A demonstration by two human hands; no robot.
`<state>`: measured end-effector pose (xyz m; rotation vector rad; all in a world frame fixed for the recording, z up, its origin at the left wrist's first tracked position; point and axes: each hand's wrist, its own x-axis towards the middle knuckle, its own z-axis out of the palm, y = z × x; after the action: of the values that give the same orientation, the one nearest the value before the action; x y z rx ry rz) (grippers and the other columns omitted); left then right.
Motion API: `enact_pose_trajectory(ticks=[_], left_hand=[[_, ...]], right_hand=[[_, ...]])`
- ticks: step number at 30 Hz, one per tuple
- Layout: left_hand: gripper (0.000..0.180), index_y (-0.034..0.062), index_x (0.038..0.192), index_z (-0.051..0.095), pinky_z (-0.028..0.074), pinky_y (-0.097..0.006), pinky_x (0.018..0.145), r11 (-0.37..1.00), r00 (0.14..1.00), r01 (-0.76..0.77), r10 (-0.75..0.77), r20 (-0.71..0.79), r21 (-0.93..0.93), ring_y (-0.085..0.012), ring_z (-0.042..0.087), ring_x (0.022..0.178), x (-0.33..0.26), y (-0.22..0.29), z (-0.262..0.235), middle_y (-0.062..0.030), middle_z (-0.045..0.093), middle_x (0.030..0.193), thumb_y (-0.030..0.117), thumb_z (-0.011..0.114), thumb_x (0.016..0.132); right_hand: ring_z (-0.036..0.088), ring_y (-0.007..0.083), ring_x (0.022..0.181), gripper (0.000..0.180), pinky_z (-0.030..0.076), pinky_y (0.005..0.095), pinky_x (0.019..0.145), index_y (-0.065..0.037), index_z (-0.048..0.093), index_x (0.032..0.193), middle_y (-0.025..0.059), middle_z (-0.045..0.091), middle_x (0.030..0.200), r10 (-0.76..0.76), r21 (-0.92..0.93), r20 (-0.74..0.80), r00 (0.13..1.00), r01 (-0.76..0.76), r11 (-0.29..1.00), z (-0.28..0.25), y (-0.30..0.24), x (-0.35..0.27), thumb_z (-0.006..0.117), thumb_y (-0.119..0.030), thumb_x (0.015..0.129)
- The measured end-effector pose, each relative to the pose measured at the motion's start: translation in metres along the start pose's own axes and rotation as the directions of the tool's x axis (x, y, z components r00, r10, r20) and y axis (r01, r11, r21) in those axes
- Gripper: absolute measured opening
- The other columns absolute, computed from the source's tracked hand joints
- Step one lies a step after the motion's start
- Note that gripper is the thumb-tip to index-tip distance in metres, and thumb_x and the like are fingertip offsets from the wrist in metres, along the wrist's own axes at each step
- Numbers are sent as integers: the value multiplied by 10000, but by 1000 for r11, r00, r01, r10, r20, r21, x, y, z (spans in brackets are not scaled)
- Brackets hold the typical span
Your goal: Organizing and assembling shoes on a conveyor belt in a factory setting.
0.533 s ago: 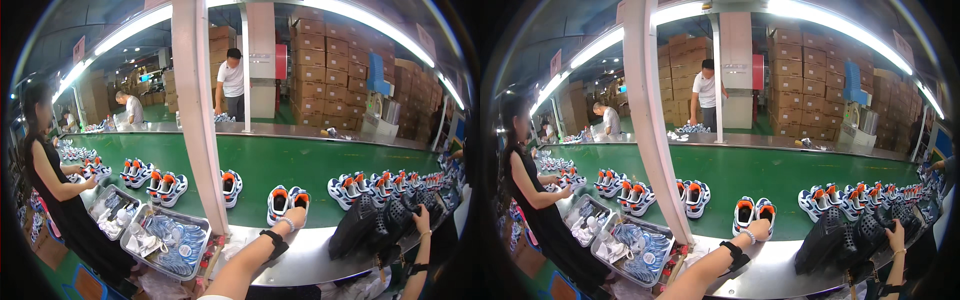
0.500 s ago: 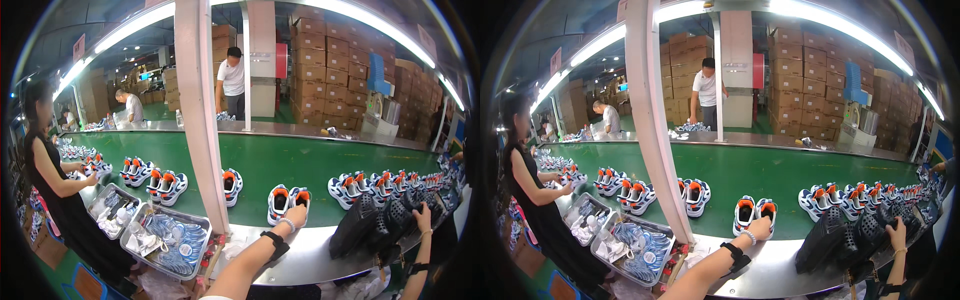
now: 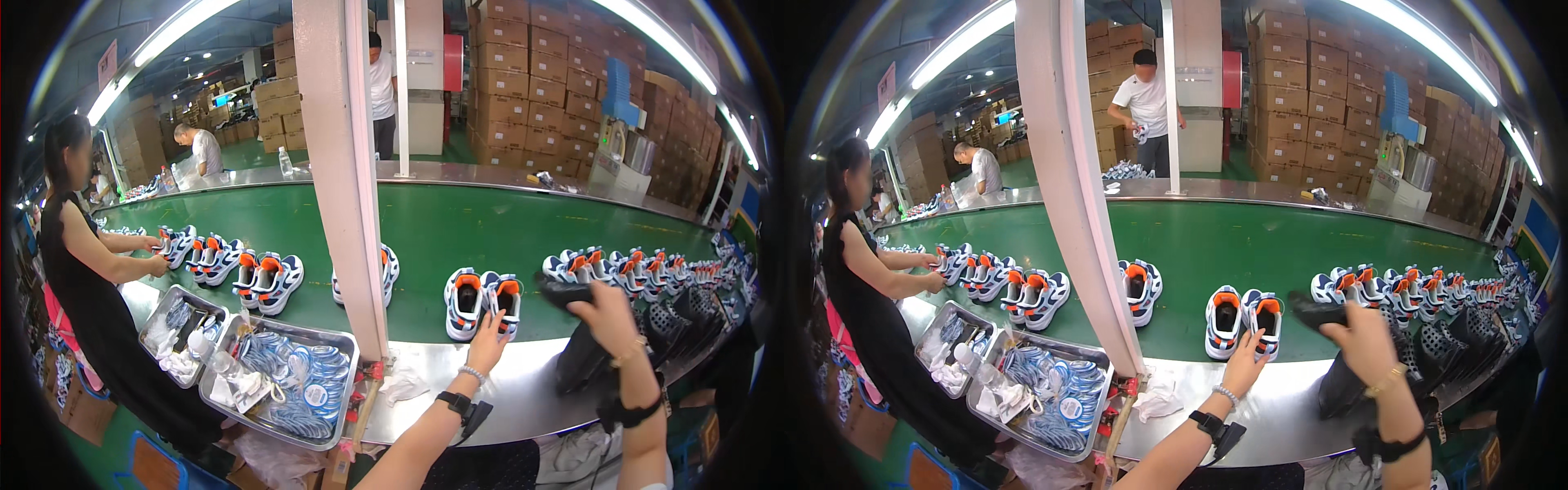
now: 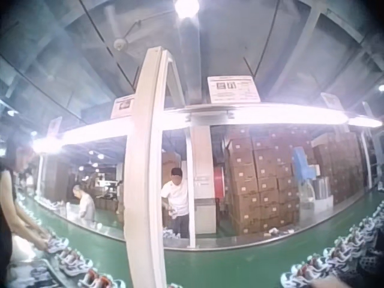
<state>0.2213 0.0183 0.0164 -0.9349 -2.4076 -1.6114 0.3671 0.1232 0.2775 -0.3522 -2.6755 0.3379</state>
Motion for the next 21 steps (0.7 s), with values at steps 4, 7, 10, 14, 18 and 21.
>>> enact_pose_trajectory(ticks=[4,7,10,14,18,21], left_hand=[[483,86,1274,492,477,-390,897,997,998,-63,63,-4,-43,-318,555,1091,4,7,9,-132,465,1323,171,648,825],[478,92,1282,488,464,-400,920,998,1000,-8,10,25,-54,-343,537,1120,3,16,3,-147,472,1320,184,635,836],[441,85,1255,505,467,-404,916,998,1000,31,-31,6,-56,-350,543,1116,-1,17,-5,-153,471,1327,186,628,844],[437,71,1242,507,491,-402,866,994,999,47,-46,13,-101,-340,581,1048,1,14,-8,-146,476,1324,148,634,831],[438,49,1228,506,501,-403,841,996,998,50,-52,-28,-69,-335,599,1006,2,13,-7,-138,485,1313,120,641,817],[455,53,1238,502,506,-407,829,994,995,98,-99,-20,-46,-344,604,992,3,2,-10,-140,485,1315,124,645,812]], right_hand=[[662,377,786,390,530,417,732,81,652,809,254,654,777,37,-149,272,962,5,989,80,19,60,752,-286,722],[666,375,800,419,539,406,754,79,666,816,258,659,794,155,-129,363,919,-115,985,128,35,91,765,-311,702],[676,349,790,423,549,395,735,28,696,817,216,674,804,88,-244,309,947,-11,970,163,35,97,778,-365,684],[683,305,789,371,548,390,704,-43,718,790,162,686,813,-22,-421,230,973,119,899,194,29,88,771,-393,678],[687,294,834,274,555,377,741,-61,712,822,150,693,875,70,-406,196,978,16,914,226,28,91,755,-299,692],[671,295,944,283,545,373,812,-60,700,926,165,685,982,244,-378,278,929,-128,917,247,24,100,730,-267,734]])
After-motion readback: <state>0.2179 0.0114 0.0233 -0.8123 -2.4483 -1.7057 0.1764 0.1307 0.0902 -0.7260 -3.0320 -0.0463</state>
